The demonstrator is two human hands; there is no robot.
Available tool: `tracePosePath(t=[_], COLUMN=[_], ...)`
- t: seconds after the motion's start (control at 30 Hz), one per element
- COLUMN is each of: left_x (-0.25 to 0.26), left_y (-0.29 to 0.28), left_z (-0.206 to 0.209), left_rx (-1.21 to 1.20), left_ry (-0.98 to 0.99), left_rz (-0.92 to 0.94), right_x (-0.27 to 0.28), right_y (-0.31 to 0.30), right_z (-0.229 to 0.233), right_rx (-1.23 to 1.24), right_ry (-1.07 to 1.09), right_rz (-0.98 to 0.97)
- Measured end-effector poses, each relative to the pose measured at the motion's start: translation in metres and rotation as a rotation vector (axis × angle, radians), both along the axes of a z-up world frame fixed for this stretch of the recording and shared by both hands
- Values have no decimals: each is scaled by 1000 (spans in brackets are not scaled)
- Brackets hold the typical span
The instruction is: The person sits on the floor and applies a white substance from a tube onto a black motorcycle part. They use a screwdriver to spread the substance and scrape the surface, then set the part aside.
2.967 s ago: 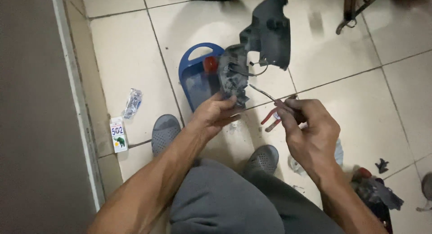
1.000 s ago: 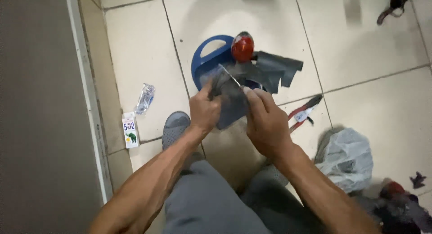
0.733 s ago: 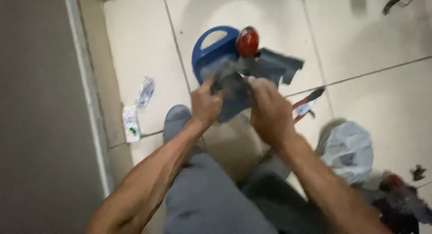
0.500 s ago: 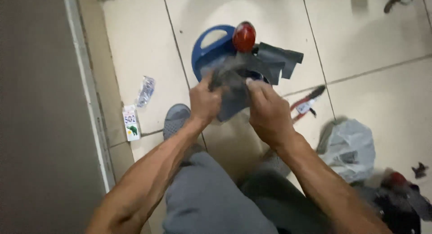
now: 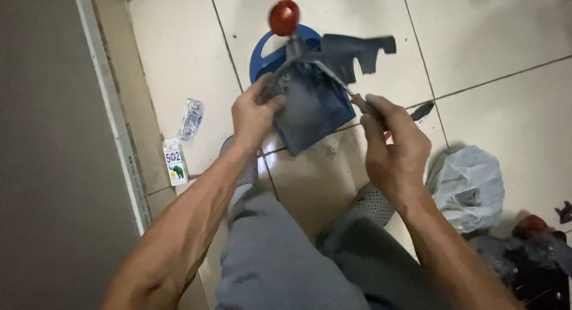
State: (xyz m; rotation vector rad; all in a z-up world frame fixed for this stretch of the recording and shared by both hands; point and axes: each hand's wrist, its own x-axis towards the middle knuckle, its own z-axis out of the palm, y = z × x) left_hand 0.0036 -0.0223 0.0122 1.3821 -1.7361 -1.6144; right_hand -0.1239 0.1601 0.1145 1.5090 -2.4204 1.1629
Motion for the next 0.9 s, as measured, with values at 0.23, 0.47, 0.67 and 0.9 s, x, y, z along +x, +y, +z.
tracePosePath(t=[0.23,0.47,0.67,0.9], left_x=[-4,6,6,16], left_y=[-14,-15,-39,-36], left_z=[-1,27,-60,-8], left_rx=[443,784,905,982], left_ry=[274,566,798,901], left_rz=[141,108,92,-29], right_x=[-7,12,19,14], right_y=[18,39,37,43], right_z=[-11,-28,-8,-8], right_rx=[-157,-75,5,11], right_ry=[-349,-744,-1010,-1081], right_rz=[33,-133,-235,-243])
